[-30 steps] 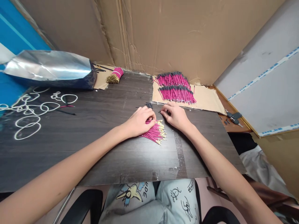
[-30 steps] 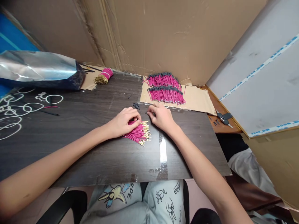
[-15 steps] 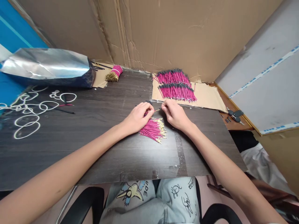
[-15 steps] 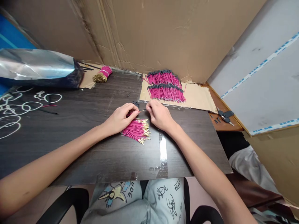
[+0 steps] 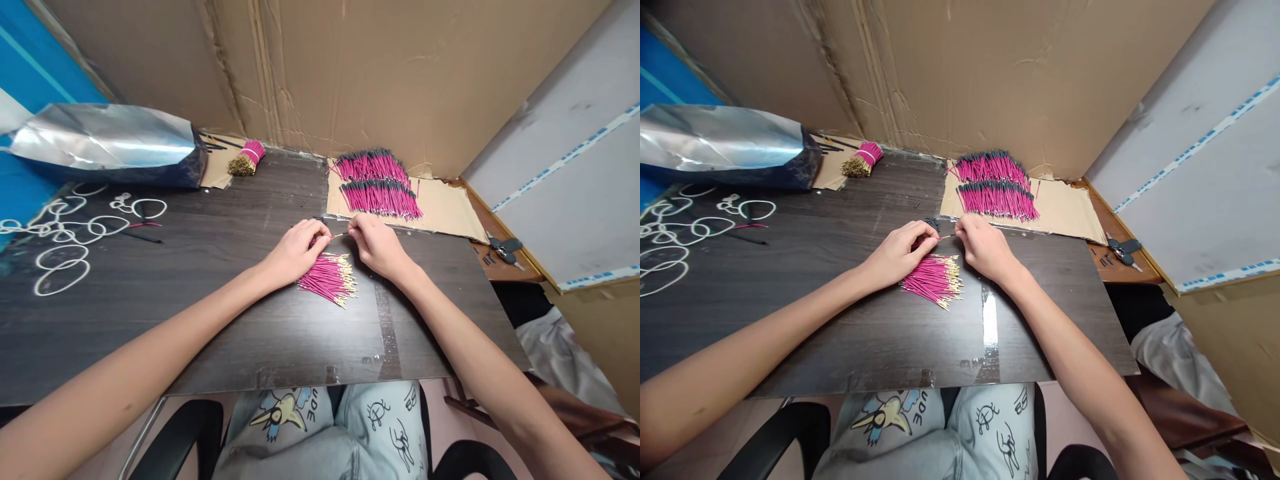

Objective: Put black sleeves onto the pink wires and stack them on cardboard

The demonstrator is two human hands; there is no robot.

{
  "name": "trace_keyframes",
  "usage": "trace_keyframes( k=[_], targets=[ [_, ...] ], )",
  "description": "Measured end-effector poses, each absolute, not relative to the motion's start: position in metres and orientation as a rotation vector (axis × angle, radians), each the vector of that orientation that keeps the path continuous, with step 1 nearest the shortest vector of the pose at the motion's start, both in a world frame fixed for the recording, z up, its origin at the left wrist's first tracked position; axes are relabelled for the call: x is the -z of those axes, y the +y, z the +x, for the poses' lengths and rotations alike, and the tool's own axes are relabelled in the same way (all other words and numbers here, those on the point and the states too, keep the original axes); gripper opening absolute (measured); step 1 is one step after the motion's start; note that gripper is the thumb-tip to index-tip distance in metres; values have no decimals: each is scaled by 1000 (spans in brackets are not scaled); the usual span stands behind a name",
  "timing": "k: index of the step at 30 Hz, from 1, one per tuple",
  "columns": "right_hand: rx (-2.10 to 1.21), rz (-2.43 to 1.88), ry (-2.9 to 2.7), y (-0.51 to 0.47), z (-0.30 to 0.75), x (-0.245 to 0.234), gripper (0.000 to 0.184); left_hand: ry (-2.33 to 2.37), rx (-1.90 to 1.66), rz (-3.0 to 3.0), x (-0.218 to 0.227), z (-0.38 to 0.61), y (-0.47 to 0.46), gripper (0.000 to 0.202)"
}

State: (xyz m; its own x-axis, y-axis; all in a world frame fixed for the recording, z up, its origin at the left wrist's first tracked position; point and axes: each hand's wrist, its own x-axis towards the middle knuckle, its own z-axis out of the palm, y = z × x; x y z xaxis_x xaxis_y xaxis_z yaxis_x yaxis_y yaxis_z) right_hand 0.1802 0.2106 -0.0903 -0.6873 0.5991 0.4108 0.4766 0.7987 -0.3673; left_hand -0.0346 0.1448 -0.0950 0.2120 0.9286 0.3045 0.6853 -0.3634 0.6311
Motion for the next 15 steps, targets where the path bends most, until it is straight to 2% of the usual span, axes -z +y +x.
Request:
trace_keyframes(
  k=[15],
  targets=[
    [-344, -657, -2434, 213, 180, 97, 12, 1555, -972, 2085, 94, -33, 145, 20]
  ],
)
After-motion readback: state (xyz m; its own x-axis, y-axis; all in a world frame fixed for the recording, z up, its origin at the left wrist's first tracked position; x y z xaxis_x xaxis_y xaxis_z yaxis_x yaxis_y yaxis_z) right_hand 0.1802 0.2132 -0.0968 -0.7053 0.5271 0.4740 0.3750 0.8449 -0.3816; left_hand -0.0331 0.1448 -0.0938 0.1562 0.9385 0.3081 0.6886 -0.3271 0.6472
